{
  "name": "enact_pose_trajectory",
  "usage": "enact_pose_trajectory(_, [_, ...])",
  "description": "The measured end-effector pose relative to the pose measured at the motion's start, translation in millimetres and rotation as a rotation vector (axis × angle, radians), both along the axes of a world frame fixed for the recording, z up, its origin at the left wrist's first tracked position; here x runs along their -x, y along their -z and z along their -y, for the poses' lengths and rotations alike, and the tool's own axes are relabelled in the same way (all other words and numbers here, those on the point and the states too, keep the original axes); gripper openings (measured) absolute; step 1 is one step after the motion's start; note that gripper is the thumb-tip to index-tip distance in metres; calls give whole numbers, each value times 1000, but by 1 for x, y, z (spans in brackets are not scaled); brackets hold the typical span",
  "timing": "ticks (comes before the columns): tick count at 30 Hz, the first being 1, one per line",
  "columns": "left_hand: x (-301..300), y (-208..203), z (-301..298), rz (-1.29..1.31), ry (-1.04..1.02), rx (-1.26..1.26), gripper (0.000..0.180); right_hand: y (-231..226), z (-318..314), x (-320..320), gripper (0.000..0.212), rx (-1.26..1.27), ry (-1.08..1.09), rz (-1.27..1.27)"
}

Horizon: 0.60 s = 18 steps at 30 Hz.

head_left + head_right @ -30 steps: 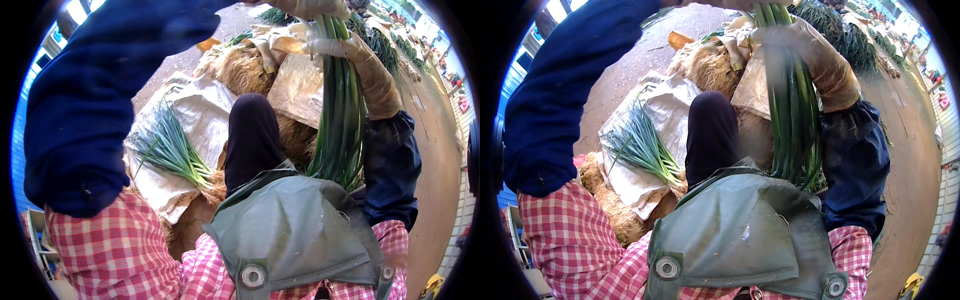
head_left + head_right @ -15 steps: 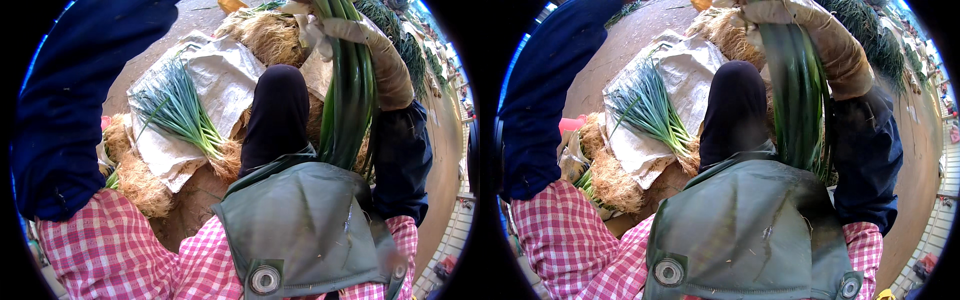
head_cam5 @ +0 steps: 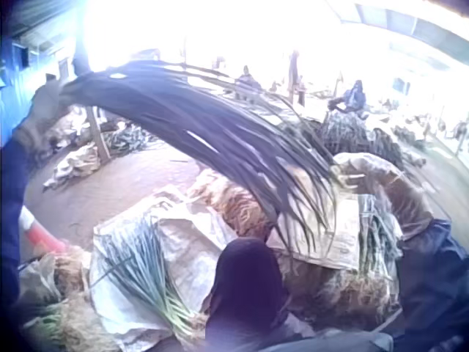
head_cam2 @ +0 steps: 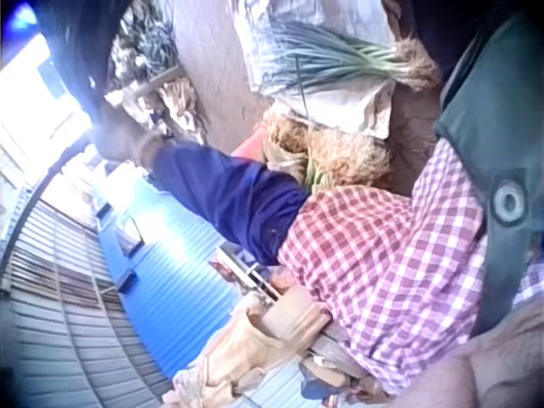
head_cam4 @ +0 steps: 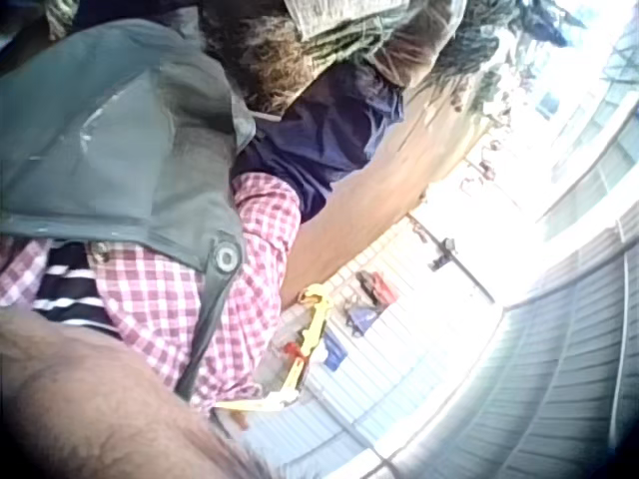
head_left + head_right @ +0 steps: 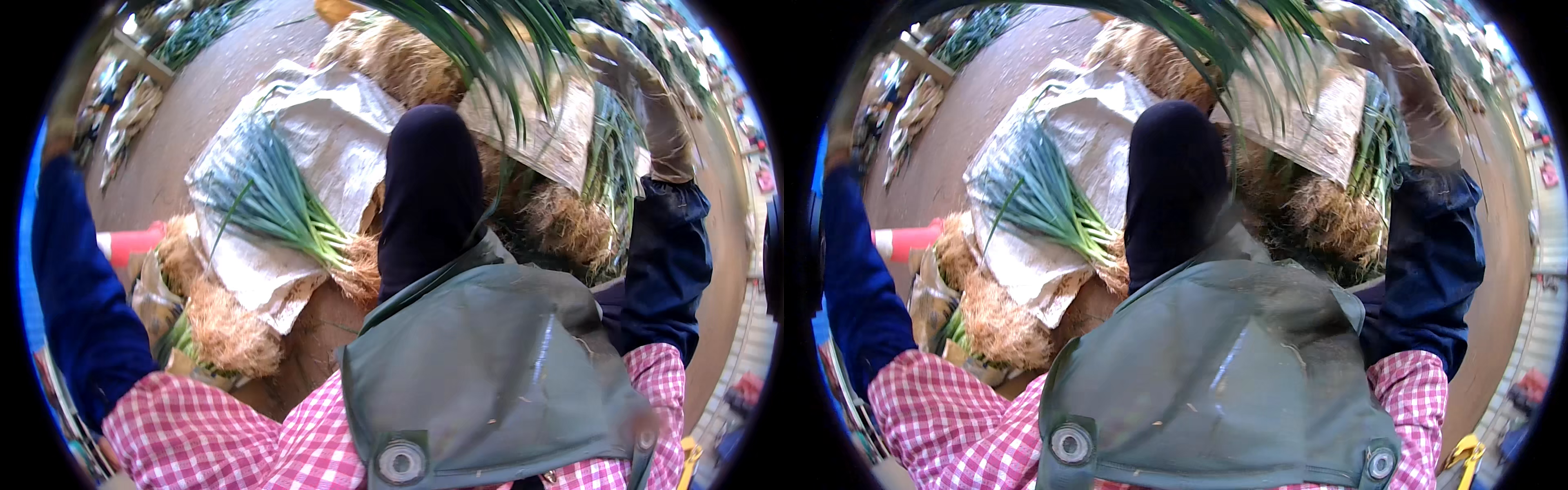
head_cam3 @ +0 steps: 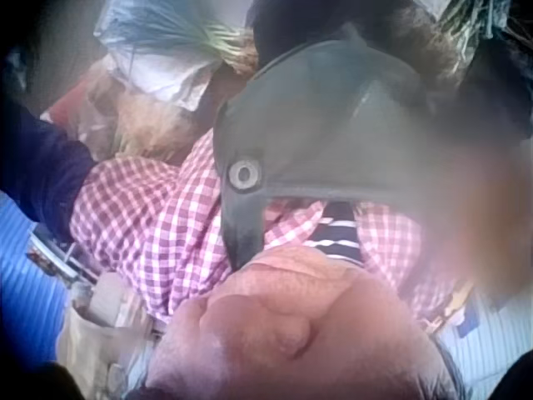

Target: The person peels the outer layers from leeks by hand and removes debris from the roots before placing them onto a pile.

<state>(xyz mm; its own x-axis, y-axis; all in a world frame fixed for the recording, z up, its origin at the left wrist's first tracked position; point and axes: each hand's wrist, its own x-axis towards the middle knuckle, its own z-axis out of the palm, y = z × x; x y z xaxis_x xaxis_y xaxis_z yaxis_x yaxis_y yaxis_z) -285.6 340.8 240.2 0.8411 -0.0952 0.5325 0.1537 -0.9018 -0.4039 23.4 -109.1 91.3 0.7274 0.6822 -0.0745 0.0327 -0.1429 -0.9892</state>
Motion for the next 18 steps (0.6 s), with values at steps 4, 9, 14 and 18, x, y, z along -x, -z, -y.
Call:
enact_pose_trajectory(4, [15,78,-52,-278,-73,552,50,27,88,-29,27,-22,274,2])
enact_pose_trajectory(9, [55,253,-77,-538,-154,2304,68,111,201,-67,28,-55,614,-153])
enact_pose_trajectory(14, [68,555,-91,-426,-207,2896,76,217,286,-70,30,8,822,-312])
enact_pose_trajectory(18, [38,622,36,-517,-538,2276,71,254,310,-54,34,835,832,-5])
